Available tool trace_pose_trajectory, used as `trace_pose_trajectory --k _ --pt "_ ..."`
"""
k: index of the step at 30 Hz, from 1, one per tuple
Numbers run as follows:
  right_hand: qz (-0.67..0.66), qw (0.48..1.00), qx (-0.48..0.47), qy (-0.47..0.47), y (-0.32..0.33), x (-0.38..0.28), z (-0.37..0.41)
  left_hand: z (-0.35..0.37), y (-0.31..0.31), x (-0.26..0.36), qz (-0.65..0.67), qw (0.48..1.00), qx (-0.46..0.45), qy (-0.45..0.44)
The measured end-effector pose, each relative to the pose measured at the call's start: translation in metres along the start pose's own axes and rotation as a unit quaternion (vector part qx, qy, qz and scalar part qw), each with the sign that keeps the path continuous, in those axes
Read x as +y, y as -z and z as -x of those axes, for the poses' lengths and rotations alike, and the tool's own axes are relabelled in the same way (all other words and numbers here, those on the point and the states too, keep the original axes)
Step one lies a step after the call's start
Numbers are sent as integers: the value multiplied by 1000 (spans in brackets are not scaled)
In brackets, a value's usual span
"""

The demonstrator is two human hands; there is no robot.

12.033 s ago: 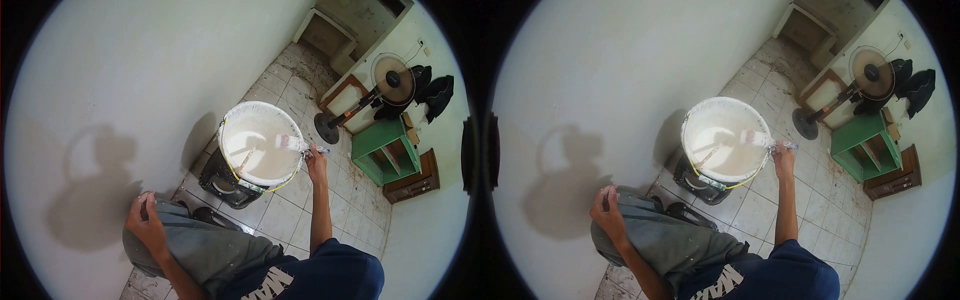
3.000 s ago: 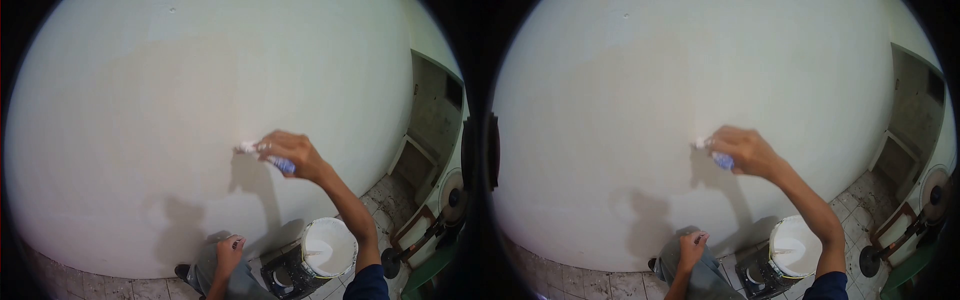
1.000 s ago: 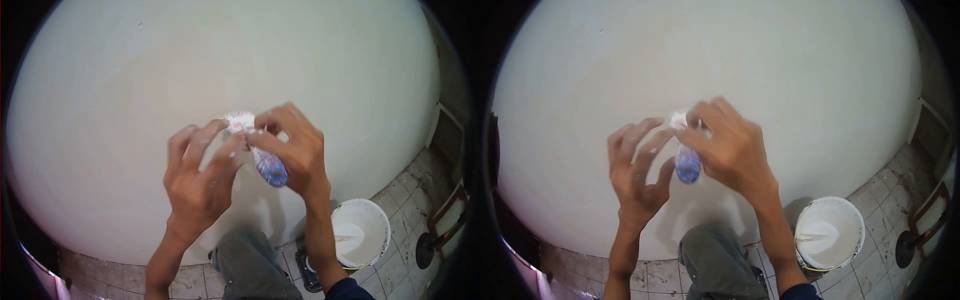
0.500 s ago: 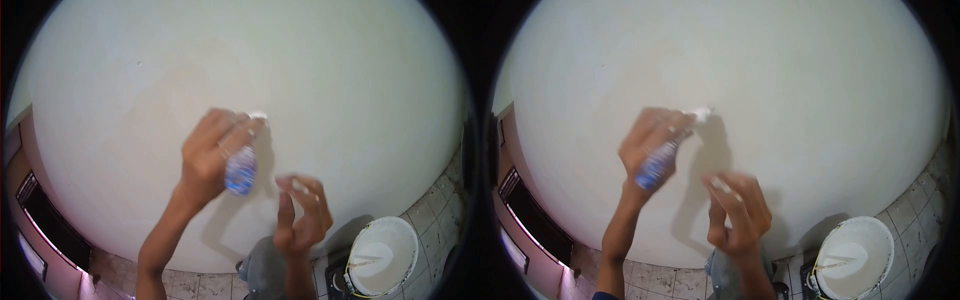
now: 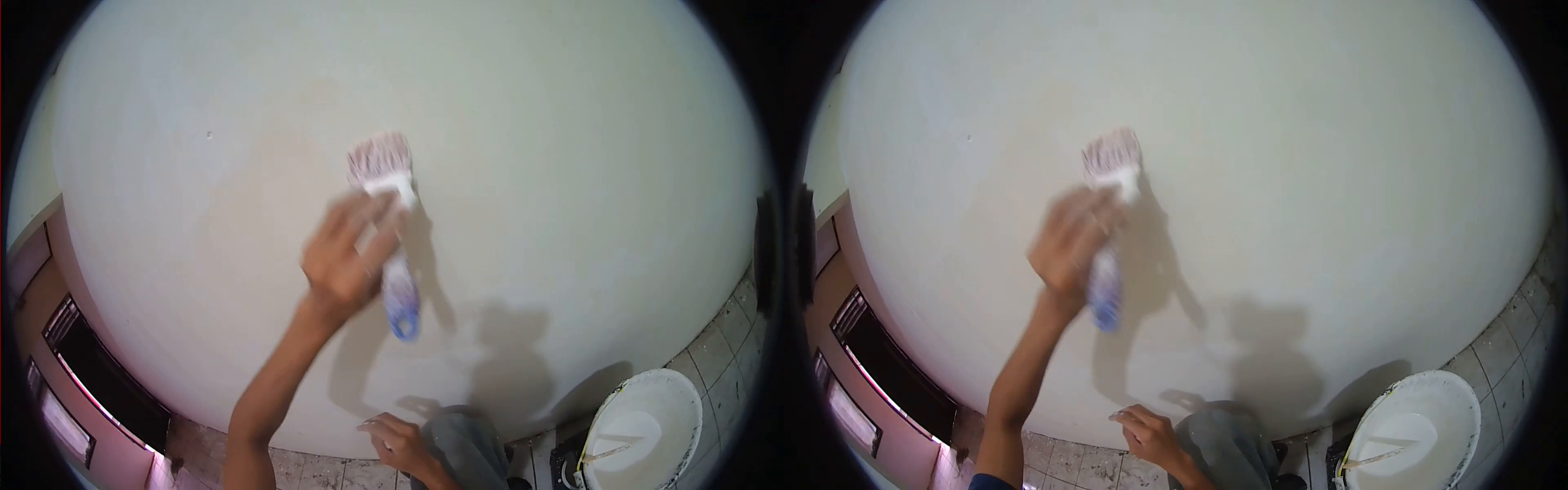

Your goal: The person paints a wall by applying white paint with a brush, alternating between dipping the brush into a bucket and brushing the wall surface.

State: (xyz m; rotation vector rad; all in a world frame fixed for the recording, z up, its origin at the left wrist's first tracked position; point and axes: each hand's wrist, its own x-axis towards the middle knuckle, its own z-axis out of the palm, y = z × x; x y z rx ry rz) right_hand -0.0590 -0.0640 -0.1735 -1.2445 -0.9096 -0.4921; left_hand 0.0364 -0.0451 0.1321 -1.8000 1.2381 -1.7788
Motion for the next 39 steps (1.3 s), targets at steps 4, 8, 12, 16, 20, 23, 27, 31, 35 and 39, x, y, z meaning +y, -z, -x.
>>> trace_pose_trajectory --k 4,8,12,16,20,23,27,31,35,39 --pt "20 998 56 -32 20 24 3 44 7 50 77 994 -61 39" --pt "62 996 34 -60 25 38 10 78 10 94 198 967 -134 86" --pt "39 997 18 -59 26 26 5 60 10 77 263 945 -150 127" --pt "44 996 0 -75 28 29 6 -4 1 -3 185 979 5 82" --pt "55 994 -6 -92 31 35 7 -63 14 -60 75 991 109 37" --pt "63 994 -6 -89 35 35 6 -65 17 -57 49 993 98 49" --pt "61 994 3 -88 36 36 7 33 3 5 37 997 -73 -3" --pt "98 993 5 -68 32 51 17 94 0 89 189 978 -82 43" --pt "122 991 15 -62 29 34 15 124 14 120 289 940 -130 130" --pt "84 993 -25 -78 19 27 10 102 24 63 225 955 -124 148"
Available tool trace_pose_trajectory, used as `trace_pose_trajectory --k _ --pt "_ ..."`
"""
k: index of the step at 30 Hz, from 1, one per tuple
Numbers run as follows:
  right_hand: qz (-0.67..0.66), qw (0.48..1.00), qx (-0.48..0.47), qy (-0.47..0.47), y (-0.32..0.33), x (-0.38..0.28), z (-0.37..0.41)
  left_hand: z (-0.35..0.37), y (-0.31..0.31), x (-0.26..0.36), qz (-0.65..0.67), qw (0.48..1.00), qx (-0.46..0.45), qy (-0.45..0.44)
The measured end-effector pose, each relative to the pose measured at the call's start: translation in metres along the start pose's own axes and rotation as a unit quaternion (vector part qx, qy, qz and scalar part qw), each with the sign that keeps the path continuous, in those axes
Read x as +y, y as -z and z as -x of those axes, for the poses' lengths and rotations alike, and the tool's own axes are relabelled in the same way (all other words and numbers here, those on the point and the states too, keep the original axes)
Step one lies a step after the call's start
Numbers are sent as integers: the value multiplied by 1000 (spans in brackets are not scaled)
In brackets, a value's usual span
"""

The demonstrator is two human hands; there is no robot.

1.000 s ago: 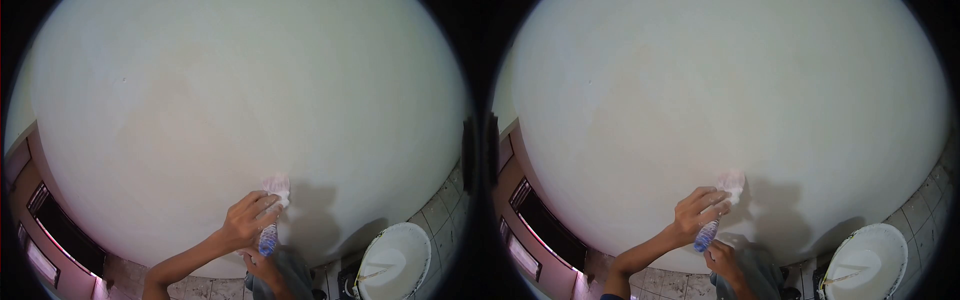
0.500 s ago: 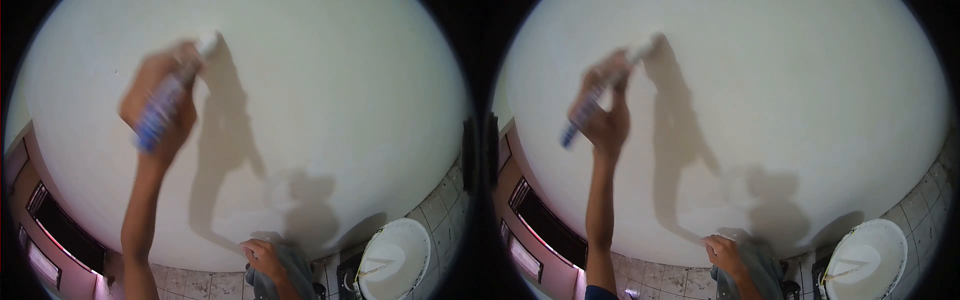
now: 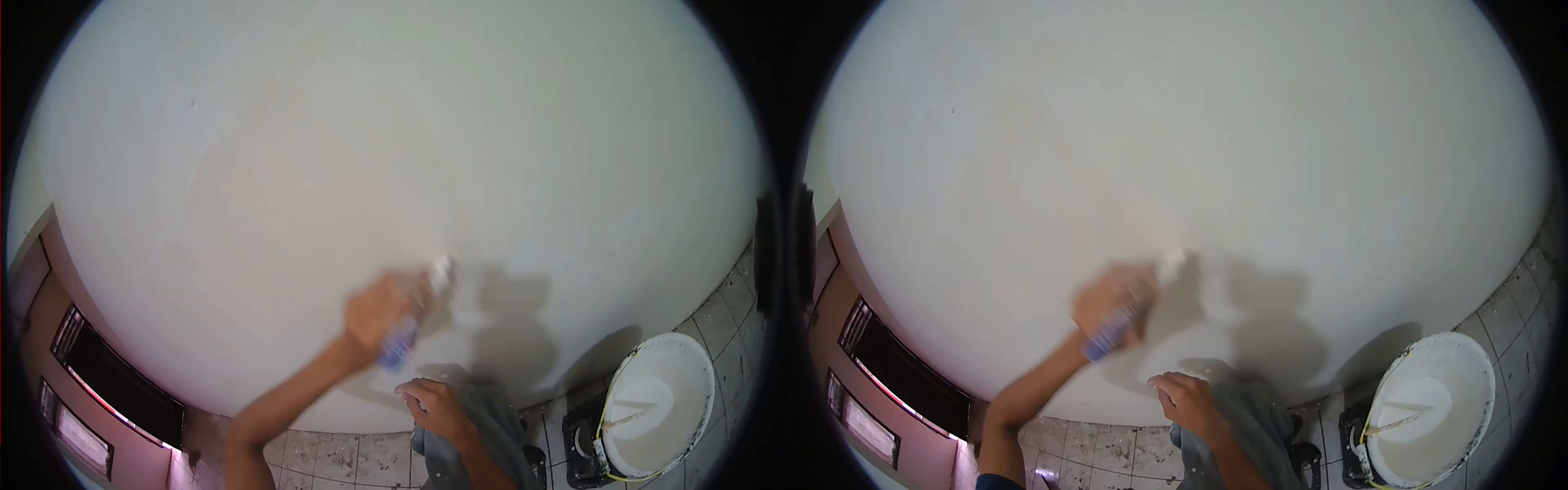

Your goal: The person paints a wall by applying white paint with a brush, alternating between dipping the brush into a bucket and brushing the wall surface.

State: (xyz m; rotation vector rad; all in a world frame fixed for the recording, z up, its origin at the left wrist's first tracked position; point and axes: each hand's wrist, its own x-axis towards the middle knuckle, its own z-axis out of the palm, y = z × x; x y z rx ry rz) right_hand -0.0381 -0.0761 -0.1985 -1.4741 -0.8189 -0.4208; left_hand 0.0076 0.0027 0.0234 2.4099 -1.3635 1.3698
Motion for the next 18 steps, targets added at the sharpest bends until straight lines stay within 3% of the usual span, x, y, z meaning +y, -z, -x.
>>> trace_pose_trajectory --k 1,2,4,6,9,11,14,18 --pt "4 1000 -9 0 -3 2 1 -27 23 -13 -41 999 -15 5" --pt "9 1000 -17 2 -4 3 2 -59 42 -20 -133 990 5 -47" --pt "14 1000 -26 -3 -5 3 2 -94 62 -47 -131 978 142 -83" --pt "15 999 -27 -4 -4 5 2 -124 92 -59 -207 954 187 -110" --pt "8 1000 -25 -2 -1 6 1 -152 105 -81 -167 933 265 -177" --pt "8 1000 -23 1 0 6 -1 -126 92 -65 -291 933 174 -120" --pt "9 1000 -23 -8 2 4 -1 -65 38 -51 -246 940 110 -210" --pt "14 999 -31 1 -2 8 5 6 -10 -8 -138 977 63 -153"
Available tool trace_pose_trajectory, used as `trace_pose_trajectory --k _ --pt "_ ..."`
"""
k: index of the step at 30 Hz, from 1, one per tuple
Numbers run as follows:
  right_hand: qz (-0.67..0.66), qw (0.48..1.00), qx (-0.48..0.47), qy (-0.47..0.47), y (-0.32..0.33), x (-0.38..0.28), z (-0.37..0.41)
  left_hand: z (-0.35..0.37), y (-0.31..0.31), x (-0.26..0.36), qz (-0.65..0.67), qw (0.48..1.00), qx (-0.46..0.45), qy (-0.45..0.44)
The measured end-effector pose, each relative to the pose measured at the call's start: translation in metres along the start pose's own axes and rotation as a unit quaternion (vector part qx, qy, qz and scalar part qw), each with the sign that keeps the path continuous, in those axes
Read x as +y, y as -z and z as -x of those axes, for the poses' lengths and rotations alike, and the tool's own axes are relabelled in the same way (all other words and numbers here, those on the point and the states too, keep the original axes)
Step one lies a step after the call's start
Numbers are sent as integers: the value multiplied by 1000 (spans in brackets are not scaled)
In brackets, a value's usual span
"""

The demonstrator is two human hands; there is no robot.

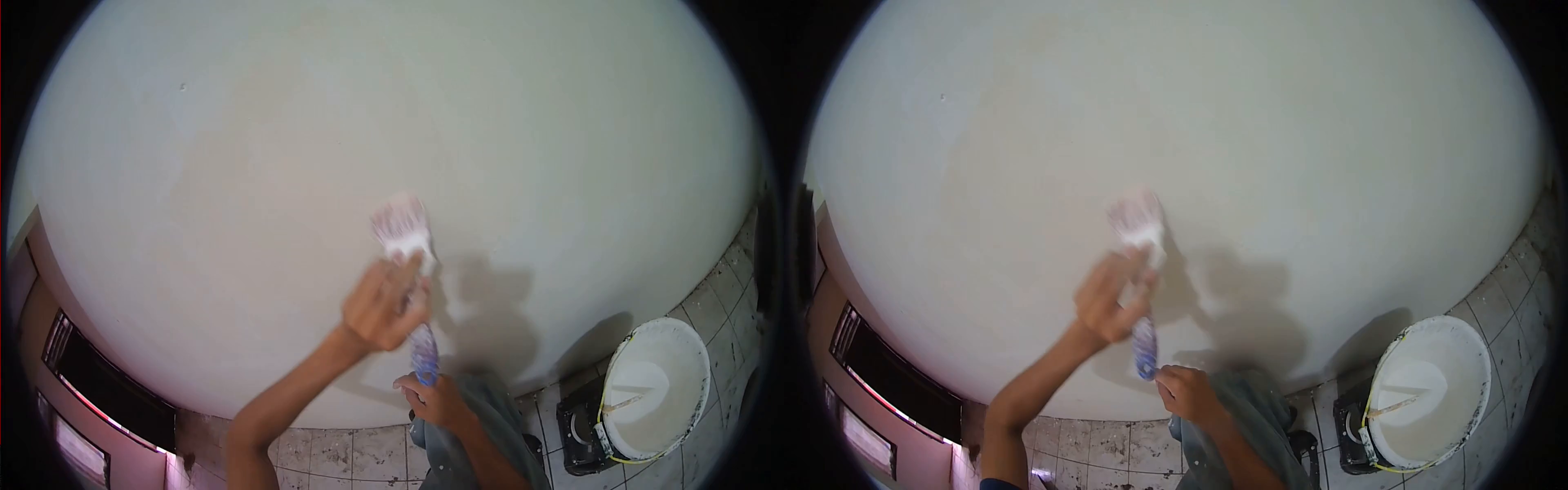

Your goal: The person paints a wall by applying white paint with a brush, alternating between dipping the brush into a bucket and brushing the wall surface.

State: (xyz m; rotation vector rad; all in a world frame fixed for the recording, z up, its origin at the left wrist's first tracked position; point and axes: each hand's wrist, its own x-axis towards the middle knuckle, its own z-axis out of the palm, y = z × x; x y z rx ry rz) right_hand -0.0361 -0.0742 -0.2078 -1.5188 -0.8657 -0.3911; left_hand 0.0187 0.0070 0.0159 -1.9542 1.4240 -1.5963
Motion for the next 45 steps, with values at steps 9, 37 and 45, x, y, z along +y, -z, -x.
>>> trace_pose_trajectory --k 9,37,45 --pt "10 1000 2 -1 -3 -2 1 0 10 24 148 974 -55 162" --pt "13 999 -18 -35 -3 4 1 -86 -10 -47 9 999 16 39" --pt "6 999 -24 -46 4 1 -1 -152 10 -85 -74 985 157 -21"
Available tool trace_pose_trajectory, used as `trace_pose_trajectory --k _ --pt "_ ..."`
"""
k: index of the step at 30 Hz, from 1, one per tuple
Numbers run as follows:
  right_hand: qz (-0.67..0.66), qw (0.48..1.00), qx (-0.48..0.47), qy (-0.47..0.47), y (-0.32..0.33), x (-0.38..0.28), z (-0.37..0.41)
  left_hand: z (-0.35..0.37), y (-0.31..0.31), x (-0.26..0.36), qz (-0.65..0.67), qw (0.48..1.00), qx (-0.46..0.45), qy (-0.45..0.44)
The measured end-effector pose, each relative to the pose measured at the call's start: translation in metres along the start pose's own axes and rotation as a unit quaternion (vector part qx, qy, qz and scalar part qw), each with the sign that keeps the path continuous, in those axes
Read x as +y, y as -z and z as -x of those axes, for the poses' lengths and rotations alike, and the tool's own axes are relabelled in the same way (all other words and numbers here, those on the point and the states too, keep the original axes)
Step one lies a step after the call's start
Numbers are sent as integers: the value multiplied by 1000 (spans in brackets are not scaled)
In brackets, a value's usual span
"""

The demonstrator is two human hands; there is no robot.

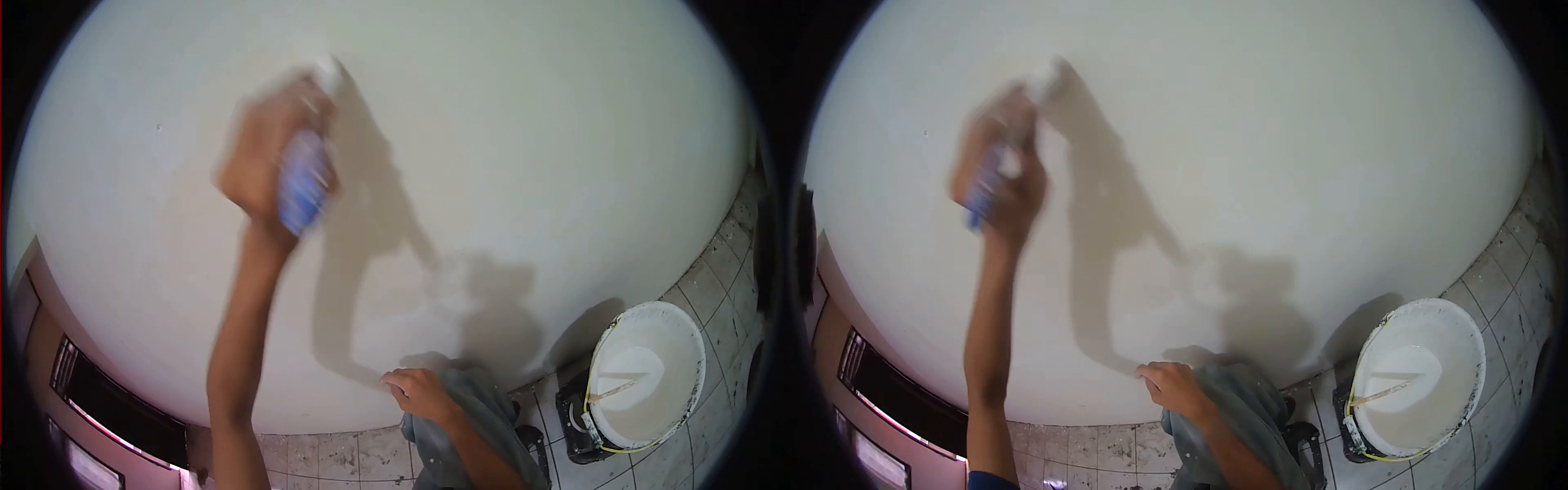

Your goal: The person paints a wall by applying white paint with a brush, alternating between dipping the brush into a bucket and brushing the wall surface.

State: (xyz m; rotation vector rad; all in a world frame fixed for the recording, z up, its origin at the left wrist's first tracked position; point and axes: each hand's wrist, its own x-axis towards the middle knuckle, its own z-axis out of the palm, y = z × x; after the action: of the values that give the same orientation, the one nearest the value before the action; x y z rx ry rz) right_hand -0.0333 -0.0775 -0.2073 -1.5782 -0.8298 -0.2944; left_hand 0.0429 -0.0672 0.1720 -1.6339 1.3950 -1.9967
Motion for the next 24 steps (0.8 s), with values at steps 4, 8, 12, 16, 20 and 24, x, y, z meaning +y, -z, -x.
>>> trace_pose_trajectory --k 4,8,12,16,20,24 --pt "-8 999 23 24 -1 0 4 118 -9 108 58 983 -172 -14" --pt "49 992 82 87 -11 9 7 179 18 194 231 925 -294 71" --pt "9 998 35 41 -4 3 7 162 9 173 260 925 -260 93" --pt "-3 1000 -3 19 -3 -1 6 77 -11 49 196 970 -125 73" --pt "6 1000 -9 15 -6 4 6 -28 -17 -34 19 998 53 -6" --pt "-2 1000 -16 6 1 -2 4 -29 -20 -29 -10 998 36 -51"
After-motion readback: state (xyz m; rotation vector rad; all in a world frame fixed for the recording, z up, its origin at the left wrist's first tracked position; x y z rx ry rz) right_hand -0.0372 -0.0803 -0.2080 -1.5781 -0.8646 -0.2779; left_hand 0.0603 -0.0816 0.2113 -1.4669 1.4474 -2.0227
